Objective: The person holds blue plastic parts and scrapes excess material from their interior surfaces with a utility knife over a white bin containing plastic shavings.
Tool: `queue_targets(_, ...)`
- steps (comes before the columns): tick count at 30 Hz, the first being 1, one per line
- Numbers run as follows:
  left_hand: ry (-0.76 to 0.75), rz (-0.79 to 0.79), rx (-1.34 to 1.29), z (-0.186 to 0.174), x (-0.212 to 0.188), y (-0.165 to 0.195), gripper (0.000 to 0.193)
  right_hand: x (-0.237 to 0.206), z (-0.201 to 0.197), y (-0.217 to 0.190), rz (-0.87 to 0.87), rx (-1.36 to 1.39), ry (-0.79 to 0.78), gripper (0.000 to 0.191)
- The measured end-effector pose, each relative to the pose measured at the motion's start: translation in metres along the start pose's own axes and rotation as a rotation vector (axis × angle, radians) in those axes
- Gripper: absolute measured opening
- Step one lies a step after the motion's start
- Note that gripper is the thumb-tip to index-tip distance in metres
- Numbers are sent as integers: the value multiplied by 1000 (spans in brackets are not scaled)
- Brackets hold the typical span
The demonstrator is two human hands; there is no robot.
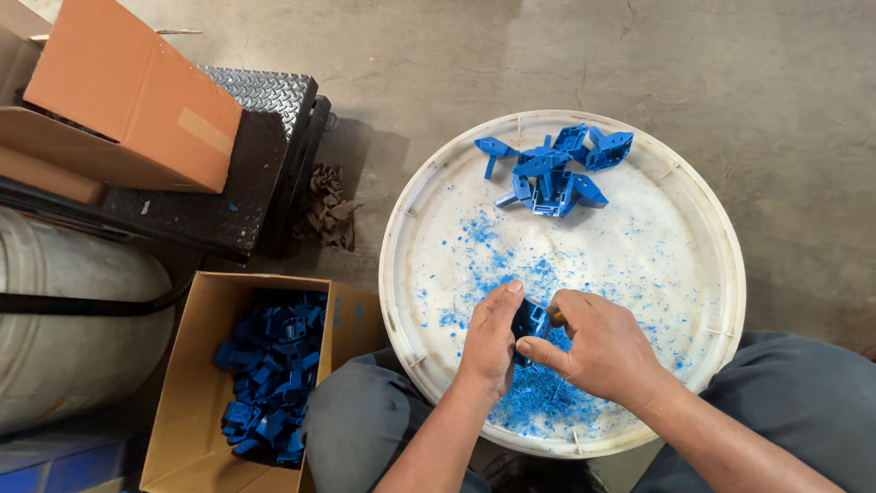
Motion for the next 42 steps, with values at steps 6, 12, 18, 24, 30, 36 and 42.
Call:
queue_targets(6,-47,24,19,1,1,0,26,-1,4,-2,-112,-47,36,53)
queue_targets(12,-36,133,268,-5,3,0,36,5,10,8,-6,-67,-113,49)
queue_targets(18,7,369,466,-7,7,7,41,8,18,15,118,-39,-231,50)
queue_targets(24,78,415,528,-3,2,13,41,6,8,10,119,-87,-64,48)
queue_targets(30,60,453,696,7,-5,20,40,8,8,7,65,-180,-27,52)
queue_targets(36,69,435,720,12,-7,22,40,6,15,12,15,-191,8,49)
queue_targets(42,65,502,854,13,-9,26,40,4,23,16,16,-197,-31,44)
Point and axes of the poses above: each hand's wrist, its own x-axis towards the middle knuckle, its own z-axis out of the palm, y = z × x, the point moved 4 cm from there along x, towards the middle knuckle, and after that the axes turned 11 degrees about z, right-handed, at the moved point
